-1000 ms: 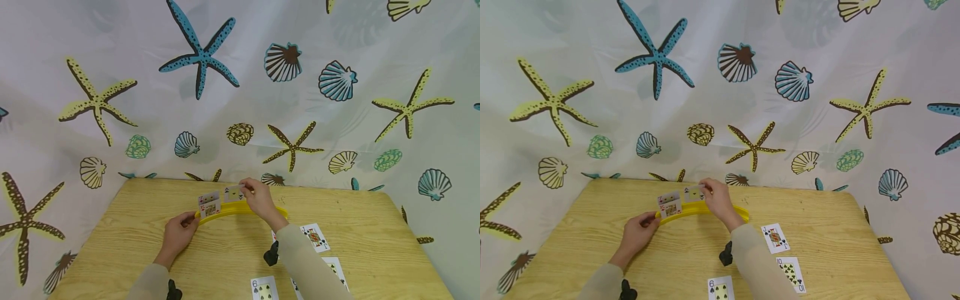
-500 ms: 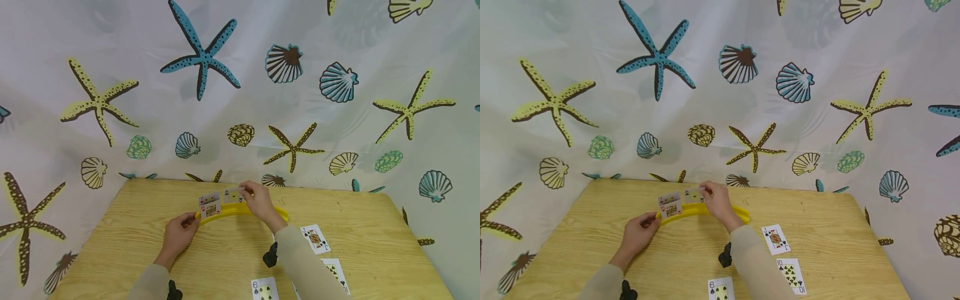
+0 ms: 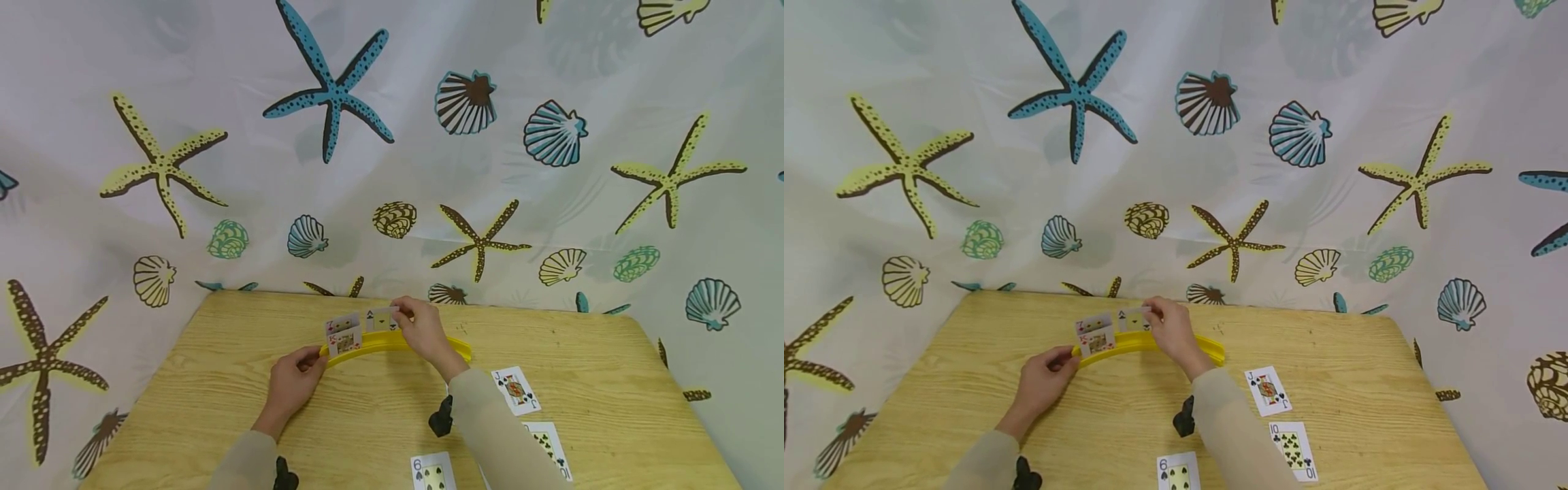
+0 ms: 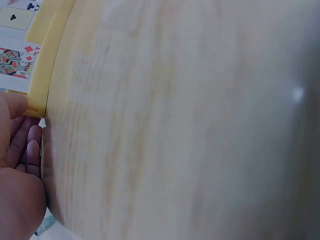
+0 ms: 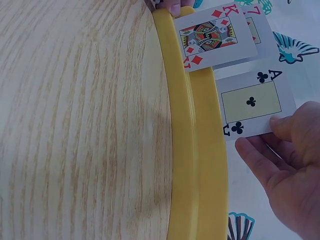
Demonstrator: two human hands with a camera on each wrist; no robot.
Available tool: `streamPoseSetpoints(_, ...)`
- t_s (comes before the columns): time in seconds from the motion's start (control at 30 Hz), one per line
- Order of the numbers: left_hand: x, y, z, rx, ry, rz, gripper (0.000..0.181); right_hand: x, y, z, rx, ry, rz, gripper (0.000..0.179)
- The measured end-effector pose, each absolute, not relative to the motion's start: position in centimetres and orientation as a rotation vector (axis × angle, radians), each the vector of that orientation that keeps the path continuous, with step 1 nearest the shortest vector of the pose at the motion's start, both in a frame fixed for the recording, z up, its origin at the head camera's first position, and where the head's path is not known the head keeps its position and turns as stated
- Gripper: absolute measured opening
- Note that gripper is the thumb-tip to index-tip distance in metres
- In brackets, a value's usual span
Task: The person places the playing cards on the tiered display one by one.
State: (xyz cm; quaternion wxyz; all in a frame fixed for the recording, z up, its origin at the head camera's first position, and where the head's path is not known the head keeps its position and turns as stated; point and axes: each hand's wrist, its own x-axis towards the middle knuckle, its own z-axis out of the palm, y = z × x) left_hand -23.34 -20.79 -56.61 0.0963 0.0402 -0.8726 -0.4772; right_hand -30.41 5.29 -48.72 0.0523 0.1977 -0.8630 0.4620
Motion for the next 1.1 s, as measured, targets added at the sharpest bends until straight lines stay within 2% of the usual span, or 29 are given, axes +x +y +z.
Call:
streamPoseSetpoints(0.67, -23.7, -20.9, -56.8, 0.132, -2.588, -1.414, 0.029, -30.2, 5.4, -48.3, 0.555, -2.655, 1.466, 0.022)
streamPoseSetpoints(1.1, -23.6, -20.9, -56.9, 0.131, -2.584, -1.410, 0.029, -29.2, 7.2, -47.8, 0.548, -2.683, 1.359, 0.029)
